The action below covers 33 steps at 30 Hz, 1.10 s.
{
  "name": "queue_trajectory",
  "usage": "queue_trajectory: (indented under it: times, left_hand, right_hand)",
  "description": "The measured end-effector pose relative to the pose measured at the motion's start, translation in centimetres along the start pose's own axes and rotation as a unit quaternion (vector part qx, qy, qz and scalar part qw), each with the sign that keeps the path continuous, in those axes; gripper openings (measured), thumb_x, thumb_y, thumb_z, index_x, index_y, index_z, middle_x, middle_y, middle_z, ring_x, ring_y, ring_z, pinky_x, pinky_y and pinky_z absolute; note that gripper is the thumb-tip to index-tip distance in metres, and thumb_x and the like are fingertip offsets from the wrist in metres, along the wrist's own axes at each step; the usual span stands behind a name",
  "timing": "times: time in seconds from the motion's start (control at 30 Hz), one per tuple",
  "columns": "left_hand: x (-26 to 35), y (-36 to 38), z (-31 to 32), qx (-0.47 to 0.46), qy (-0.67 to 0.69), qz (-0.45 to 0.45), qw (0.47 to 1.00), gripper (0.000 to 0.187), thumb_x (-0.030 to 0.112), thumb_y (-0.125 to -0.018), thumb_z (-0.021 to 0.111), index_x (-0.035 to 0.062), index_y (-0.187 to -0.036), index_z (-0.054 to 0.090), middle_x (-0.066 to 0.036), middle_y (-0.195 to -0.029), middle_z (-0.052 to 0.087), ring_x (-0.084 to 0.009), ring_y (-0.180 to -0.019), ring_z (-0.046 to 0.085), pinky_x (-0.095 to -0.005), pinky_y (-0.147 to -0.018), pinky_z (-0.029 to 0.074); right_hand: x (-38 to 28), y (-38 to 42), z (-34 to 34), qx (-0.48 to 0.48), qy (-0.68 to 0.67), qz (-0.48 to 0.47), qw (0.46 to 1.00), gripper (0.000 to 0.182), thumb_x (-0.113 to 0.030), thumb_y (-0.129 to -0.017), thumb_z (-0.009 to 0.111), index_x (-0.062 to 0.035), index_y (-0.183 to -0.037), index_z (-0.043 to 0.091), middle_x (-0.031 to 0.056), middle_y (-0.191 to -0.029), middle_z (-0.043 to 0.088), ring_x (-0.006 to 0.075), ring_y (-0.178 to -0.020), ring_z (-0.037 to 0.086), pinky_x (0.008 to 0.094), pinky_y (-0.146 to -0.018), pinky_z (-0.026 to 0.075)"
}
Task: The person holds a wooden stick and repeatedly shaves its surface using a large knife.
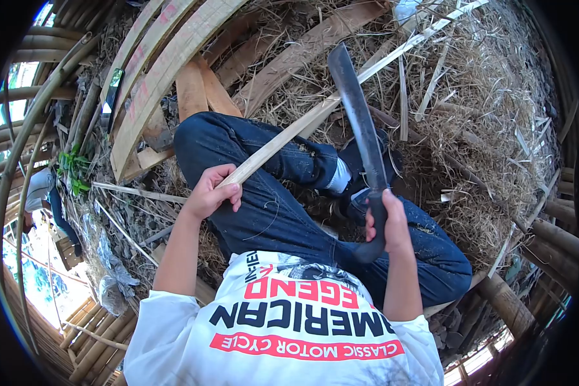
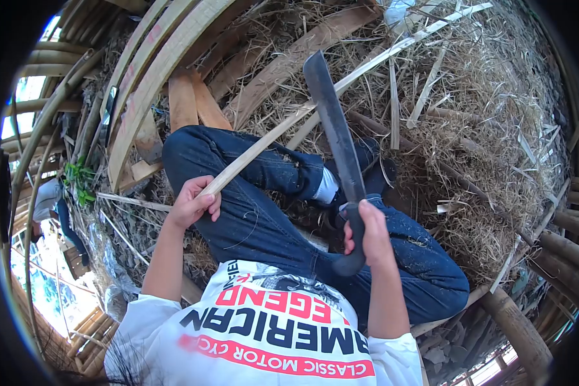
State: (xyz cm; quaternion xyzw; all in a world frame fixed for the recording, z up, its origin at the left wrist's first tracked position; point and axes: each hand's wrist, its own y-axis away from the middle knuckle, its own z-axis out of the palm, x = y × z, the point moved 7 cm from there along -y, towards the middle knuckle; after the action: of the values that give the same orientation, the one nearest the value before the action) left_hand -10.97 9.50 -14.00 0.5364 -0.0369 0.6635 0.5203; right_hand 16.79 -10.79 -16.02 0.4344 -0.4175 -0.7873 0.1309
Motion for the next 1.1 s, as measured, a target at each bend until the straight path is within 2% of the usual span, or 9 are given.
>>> queue_trajectory:
  times: [0.13, 0.27, 0.4, 0.47, 0.57, 0.63, 0.77, 0.87, 1.1]
  left_hand:
    - [-0.2, 0.4, -0.2, 0.014, -0.003, 0.004, 1.0, 0.023, 0.017, -0.087, 0.068, -0.0004, -0.093, 0.054, -0.004, -0.069, 0.051, -0.0107, -0.06, 0.051, -0.0283, -0.054, 0.05]
    - [-0.1, 0.3, -0.2, 0.015, -0.014, -0.001, 1.0, 0.024, 0.017, -0.087, 0.067, -0.0012, -0.095, 0.054, -0.003, -0.069, 0.051, -0.0104, -0.06, 0.051, -0.0284, -0.054, 0.05]
    - [-0.2, 0.6, -0.2, 0.013, -0.01, 0.001, 1.0, 0.024, 0.017, -0.088, 0.067, -0.0015, -0.097, 0.054, -0.003, -0.069, 0.051, -0.0103, -0.06, 0.051, -0.0285, -0.055, 0.05]
    - [-0.1, 0.3, -0.3, 0.012, 0.003, 0.008, 1.0, 0.023, 0.016, -0.088, 0.067, -0.0012, -0.097, 0.054, -0.003, -0.069, 0.051, -0.0103, -0.06, 0.051, -0.0285, -0.054, 0.05]
    - [-0.1, 0.3, -0.3, 0.007, -0.006, 0.002, 1.0, 0.023, 0.016, -0.088, 0.067, -0.001, -0.096, 0.054, -0.003, -0.069, 0.051, -0.0103, -0.06, 0.051, -0.0283, -0.055, 0.05]
    - [-0.3, 0.3, -0.2, 0.012, -0.005, 0.001, 1.0, 0.023, 0.017, -0.088, 0.067, -0.0009, -0.096, 0.054, -0.003, -0.069, 0.051, -0.0102, -0.06, 0.051, -0.0282, -0.055, 0.05]
    - [0.0, 0.3, -0.2, 0.012, -0.015, -0.003, 1.0, 0.023, 0.017, -0.088, 0.067, -0.0006, -0.096, 0.054, -0.004, -0.068, 0.051, -0.0102, -0.06, 0.051, -0.0283, -0.056, 0.05]
    - [-0.1, 0.3, -0.2, 0.007, -0.006, 0.004, 1.0, 0.023, 0.016, -0.088, 0.066, -0.0006, -0.096, 0.054, -0.004, -0.068, 0.051, -0.0103, -0.06, 0.051, -0.0287, -0.056, 0.05]
    - [-0.2, 0.2, -0.2, 0.013, -0.021, -0.01, 1.0, 0.023, 0.017, -0.088, 0.067, 0.0001, -0.094, 0.053, -0.003, -0.068, 0.051, -0.0106, -0.06, 0.051, -0.0291, -0.057, 0.05]
  right_hand:
    - [0.6, -0.3, 0.5, 0.027, -0.051, 0.017, 0.998, 0.047, -0.05, -0.099, 0.041, -0.0034, -0.096, 0.051, 0.004, -0.058, 0.05, 0.0124, -0.04, 0.048, 0.0296, -0.038, 0.045]
    - [-0.2, 0.2, -0.1, -0.015, 0.017, 0.005, 1.0, 0.045, -0.046, -0.1, 0.041, -0.0018, -0.095, 0.052, 0.0058, -0.06, 0.052, 0.0131, -0.041, 0.05, 0.0304, -0.04, 0.046]
    - [1.2, -0.1, 1.2, -0.009, -0.075, 0.032, 0.997, 0.045, -0.046, -0.1, 0.04, -0.0019, -0.097, 0.051, 0.0055, -0.06, 0.052, 0.0135, -0.041, 0.05, 0.0312, -0.04, 0.046]
    - [1.6, 0.6, 2.0, -0.052, -0.044, 0.039, 0.997, 0.046, -0.047, -0.1, 0.04, -0.0022, -0.097, 0.05, 0.0054, -0.06, 0.051, 0.013, -0.041, 0.049, 0.0302, -0.041, 0.046]
    - [0.9, 0.3, 1.1, -0.033, -0.014, 0.032, 0.999, 0.045, -0.046, -0.1, 0.041, -0.0022, -0.097, 0.051, 0.0054, -0.06, 0.051, 0.0125, -0.041, 0.049, 0.0291, -0.041, 0.045]
    - [1.1, -0.2, 1.3, 0.003, -0.097, 0.014, 0.995, 0.044, -0.044, -0.1, 0.042, -0.002, -0.097, 0.052, 0.0056, -0.06, 0.052, 0.0122, -0.042, 0.049, 0.0281, -0.04, 0.045]
    - [0.9, 0.9, 2.1, -0.052, 0.025, 0.016, 0.998, 0.045, -0.046, -0.1, 0.041, -0.0023, -0.098, 0.051, 0.0055, -0.06, 0.051, 0.0124, -0.042, 0.049, 0.0279, -0.04, 0.045]
    - [0.9, 0.0, 1.2, 0.001, -0.052, 0.007, 0.999, 0.045, -0.046, -0.1, 0.041, -0.002, -0.098, 0.051, 0.0055, -0.059, 0.051, 0.0124, -0.042, 0.049, 0.0286, -0.04, 0.045]
    - [0.0, 0.3, 0.1, 0.002, -0.028, 0.001, 1.0, 0.045, -0.045, -0.101, 0.039, -0.002, -0.098, 0.051, 0.0048, -0.059, 0.051, 0.0127, -0.04, 0.049, 0.0291, -0.038, 0.045]
